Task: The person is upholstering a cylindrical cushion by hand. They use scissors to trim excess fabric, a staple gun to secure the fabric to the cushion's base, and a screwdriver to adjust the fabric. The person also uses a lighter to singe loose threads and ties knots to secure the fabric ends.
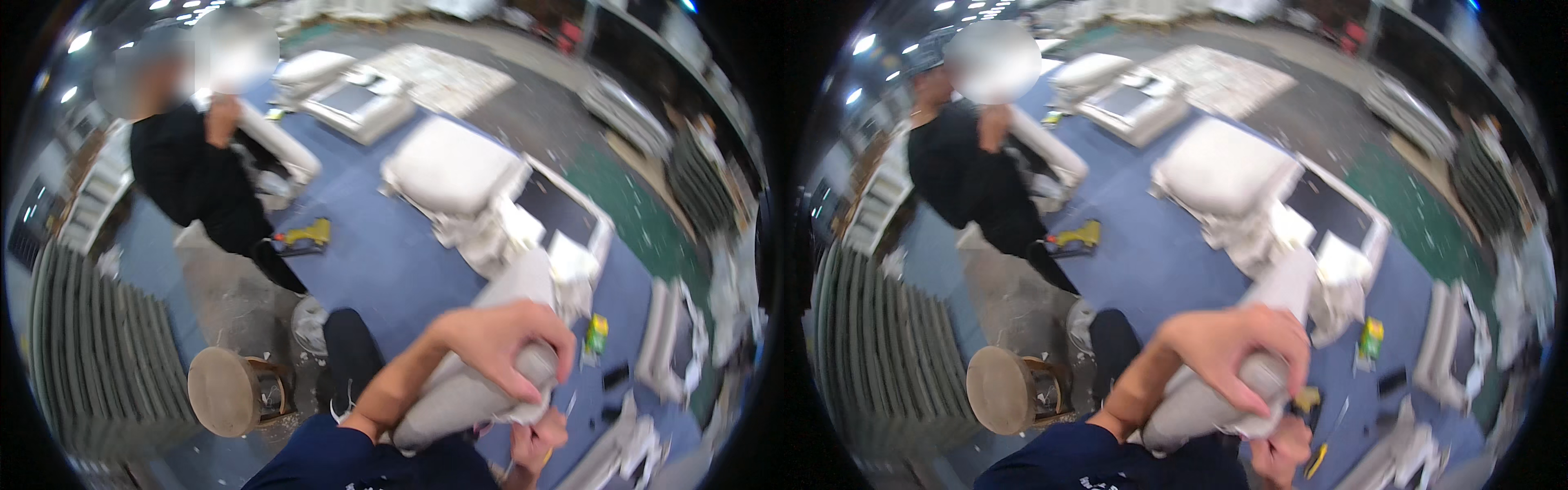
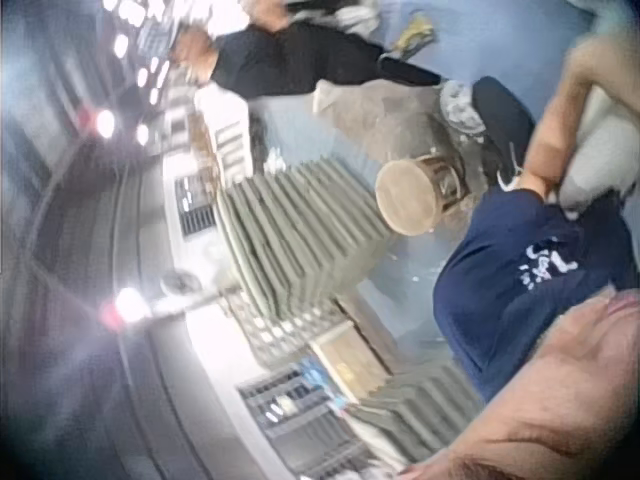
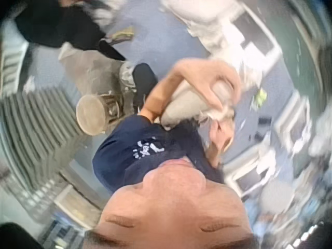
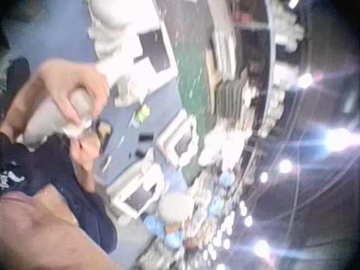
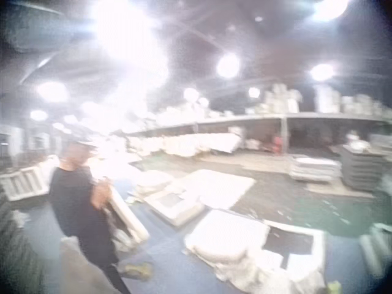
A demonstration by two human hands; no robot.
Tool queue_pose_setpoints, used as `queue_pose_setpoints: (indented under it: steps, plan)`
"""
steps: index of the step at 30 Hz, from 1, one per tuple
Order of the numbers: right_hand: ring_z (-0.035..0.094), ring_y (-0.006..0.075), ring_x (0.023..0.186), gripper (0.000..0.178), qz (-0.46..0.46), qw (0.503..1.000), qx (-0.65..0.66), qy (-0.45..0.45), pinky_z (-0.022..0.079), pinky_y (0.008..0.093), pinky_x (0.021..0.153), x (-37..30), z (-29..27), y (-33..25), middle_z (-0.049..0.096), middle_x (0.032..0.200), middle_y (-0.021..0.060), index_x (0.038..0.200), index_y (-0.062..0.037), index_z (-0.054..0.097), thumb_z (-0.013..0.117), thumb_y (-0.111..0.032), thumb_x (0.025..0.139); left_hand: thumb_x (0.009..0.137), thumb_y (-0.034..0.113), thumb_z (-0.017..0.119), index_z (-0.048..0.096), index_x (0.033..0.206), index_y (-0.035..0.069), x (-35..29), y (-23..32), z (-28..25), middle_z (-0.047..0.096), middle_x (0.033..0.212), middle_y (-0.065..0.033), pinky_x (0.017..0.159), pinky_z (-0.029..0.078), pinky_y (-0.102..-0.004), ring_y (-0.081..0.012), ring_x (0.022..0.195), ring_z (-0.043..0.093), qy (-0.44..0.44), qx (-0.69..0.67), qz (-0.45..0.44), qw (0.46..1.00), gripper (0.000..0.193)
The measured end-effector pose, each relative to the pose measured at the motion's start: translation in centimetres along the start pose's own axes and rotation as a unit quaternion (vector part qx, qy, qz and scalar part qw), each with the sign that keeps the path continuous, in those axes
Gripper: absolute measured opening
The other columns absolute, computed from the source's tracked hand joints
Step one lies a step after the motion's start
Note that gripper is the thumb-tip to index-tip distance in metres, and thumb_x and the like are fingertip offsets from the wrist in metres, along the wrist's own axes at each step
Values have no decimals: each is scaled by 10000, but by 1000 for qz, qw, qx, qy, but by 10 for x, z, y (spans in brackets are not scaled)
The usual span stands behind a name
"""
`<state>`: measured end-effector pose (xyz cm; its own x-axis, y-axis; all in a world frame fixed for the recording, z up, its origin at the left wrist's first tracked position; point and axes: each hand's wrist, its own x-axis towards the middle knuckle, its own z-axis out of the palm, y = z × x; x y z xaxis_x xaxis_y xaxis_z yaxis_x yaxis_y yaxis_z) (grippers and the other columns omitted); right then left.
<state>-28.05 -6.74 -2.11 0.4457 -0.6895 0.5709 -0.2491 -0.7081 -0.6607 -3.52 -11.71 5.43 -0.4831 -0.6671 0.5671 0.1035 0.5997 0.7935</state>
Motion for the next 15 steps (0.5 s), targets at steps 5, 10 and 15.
queue_pose_setpoints:
  steps: [5,10,15]
  plan:
    - [623,259,499,70,-49,981,172,-78,471,354,486,20,-7,-4,633,631,125,836,48,718,709,31,768,672,146,864,720,896,109,-4,0,5,736,918,2,979,450,-404,-210,894,698,12,9,-20,1000,269]
    - [612,246,483,55,-44,979,194,-52,466,340,474,13,-19,-8,610,603,117,801,55,703,718,63,748,664,145,874,725,877,111,9,2,21,734,882,-1,968,454,-417,-208,882,701,-8,25,-40,999,262]
    - [584,227,457,118,25,973,214,-84,435,323,452,19,-21,-28,549,532,75,675,11,643,713,83,737,625,130,896,729,834,96,2,8,17,735,843,-20,962,451,-428,-220,877,707,7,36,-30,999,271]
